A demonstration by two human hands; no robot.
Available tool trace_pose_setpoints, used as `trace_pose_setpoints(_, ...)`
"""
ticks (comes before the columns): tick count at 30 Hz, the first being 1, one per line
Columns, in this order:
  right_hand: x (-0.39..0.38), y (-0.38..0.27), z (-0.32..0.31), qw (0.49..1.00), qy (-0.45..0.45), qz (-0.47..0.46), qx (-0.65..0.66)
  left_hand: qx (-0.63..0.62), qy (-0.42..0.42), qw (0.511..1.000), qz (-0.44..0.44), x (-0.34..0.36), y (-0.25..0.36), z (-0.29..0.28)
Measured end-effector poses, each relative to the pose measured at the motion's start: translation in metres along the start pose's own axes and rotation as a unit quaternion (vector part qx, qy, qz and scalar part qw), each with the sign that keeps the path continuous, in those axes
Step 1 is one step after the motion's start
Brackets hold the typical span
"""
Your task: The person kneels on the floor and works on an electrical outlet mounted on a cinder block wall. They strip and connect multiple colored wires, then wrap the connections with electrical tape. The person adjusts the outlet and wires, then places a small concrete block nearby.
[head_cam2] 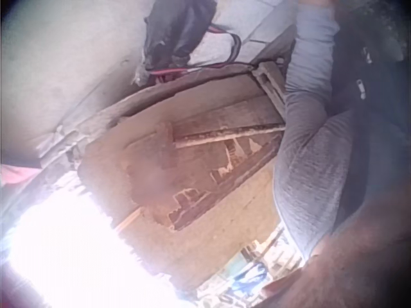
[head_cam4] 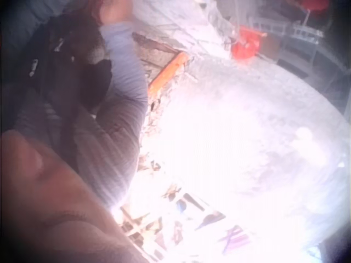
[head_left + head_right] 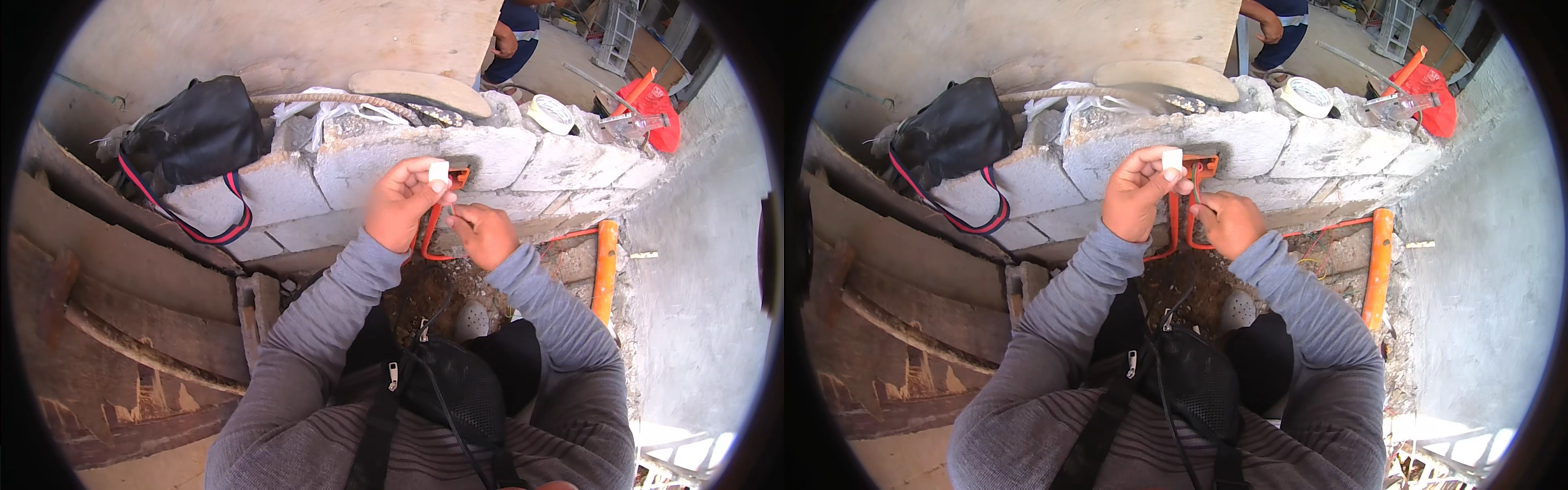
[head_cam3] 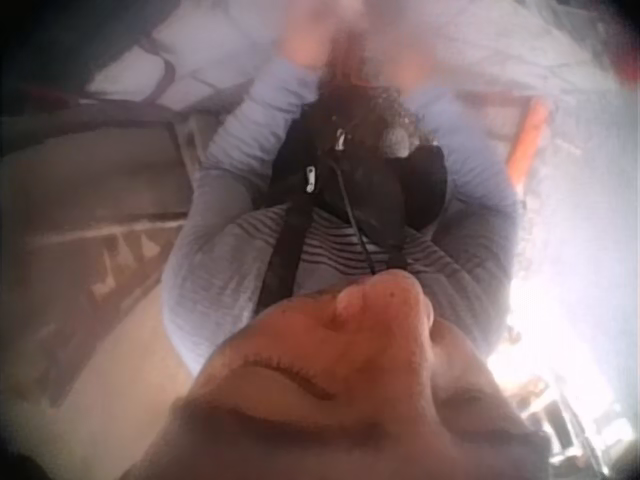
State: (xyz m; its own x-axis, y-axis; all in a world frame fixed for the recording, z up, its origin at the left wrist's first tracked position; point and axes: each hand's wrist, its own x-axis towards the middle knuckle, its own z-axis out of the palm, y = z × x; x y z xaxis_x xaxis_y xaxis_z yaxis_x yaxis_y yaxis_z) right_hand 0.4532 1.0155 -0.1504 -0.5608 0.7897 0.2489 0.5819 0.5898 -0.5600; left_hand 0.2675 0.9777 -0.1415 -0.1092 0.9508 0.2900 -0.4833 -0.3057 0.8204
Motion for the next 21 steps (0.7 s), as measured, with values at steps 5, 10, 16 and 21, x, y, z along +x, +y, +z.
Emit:
trace_pose_setpoints(5,0.007,0.006,0.065,0.988,0.108,-0.075,0.078,0.071,-0.091,0.991,-0.063,0.001,-0.032,0.011)
trace_pose_setpoints(10,0.011,0.025,0.059,0.994,-0.045,-0.075,0.061,0.021,-0.052,0.981,-0.185,0.019,-0.034,0.000)
trace_pose_setpoints(16,0.009,0.045,-0.019,0.960,-0.086,0.140,0.225,0.029,-0.048,0.978,-0.199,0.013,-0.027,-0.001)
trace_pose_setpoints(21,0.016,0.050,-0.022,0.934,0.037,0.077,0.348,0.012,-0.055,0.973,-0.224,0.008,-0.020,0.012)
